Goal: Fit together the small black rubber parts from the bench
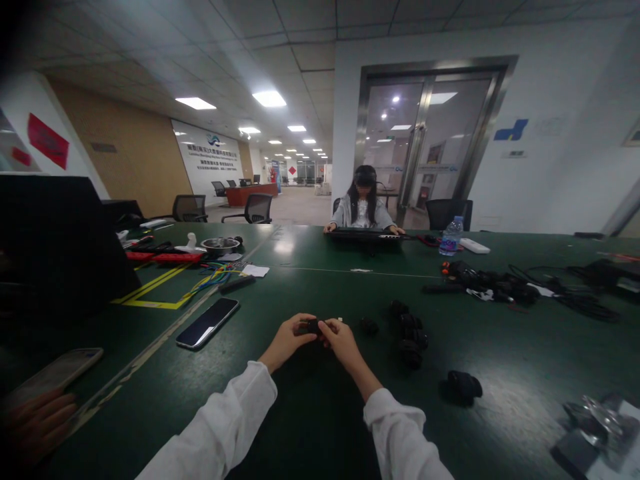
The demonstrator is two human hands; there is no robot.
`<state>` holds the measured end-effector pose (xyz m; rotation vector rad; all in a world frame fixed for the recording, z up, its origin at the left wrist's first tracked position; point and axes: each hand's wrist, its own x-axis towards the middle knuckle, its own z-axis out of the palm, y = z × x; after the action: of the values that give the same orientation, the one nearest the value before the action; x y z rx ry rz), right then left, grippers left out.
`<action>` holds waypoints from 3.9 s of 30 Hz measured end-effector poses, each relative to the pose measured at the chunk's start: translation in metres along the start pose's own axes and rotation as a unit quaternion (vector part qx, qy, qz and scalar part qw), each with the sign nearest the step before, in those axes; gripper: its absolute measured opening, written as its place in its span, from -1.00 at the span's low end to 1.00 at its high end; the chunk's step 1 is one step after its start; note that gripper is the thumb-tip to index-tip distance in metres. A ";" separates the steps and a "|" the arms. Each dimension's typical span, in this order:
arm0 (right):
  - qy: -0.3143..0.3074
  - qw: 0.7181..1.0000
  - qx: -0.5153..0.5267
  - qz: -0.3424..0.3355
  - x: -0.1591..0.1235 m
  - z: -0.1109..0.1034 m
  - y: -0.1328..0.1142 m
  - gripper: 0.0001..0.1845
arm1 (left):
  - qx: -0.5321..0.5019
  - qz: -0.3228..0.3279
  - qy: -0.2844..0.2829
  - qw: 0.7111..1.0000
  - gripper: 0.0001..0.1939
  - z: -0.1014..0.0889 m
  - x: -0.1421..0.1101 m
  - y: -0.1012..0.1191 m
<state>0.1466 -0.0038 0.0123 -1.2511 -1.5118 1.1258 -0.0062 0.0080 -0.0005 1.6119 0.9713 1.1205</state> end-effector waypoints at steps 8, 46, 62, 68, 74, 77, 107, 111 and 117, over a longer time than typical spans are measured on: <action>-0.006 1.000 0.013 -0.008 -0.001 -0.001 0.001 -0.56 | 0.015 -0.015 -0.005 1.000 -0.63 -0.001 0.000 0.004; 0.020 0.996 0.074 -0.050 -0.001 0.004 0.002 -0.58 | -0.093 -0.006 0.006 0.996 -0.58 0.000 0.003 -0.005; -0.006 0.992 0.129 0.002 -0.005 -0.001 -0.004 -0.67 | -0.002 0.000 -0.013 1.000 -0.69 -0.007 0.000 -0.004; -0.019 0.996 0.080 -0.023 -0.004 0.001 -0.001 -0.64 | -0.064 -0.050 -0.016 0.997 -0.71 -0.007 0.005 -0.011; 0.011 0.993 0.011 -0.113 -0.001 0.006 0.009 -0.62 | -0.078 -0.079 -0.003 0.994 -0.64 -0.007 0.009 -0.018; 0.010 0.993 0.013 -0.115 0.001 0.007 0.012 -0.62 | -0.079 -0.079 0.003 0.994 -0.61 -0.005 0.008 -0.017; 0.026 0.995 0.072 -0.059 -0.002 0.003 0.004 -0.60 | -0.057 -0.046 0.011 0.997 -0.61 -0.004 0.007 -0.015; 0.033 0.994 0.081 -0.059 0.000 0.002 0.009 -0.59 | -0.055 -0.045 0.001 0.997 -0.52 -0.005 0.005 -0.013; 0.033 0.994 0.089 -0.057 0.000 0.003 0.008 -0.59 | -0.033 -0.047 0.013 0.998 -0.50 -0.005 0.004 -0.013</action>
<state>0.1457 -0.0033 0.0037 -1.0580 -1.3844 1.1083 -0.0112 0.0168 -0.0107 1.4865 1.0071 1.1008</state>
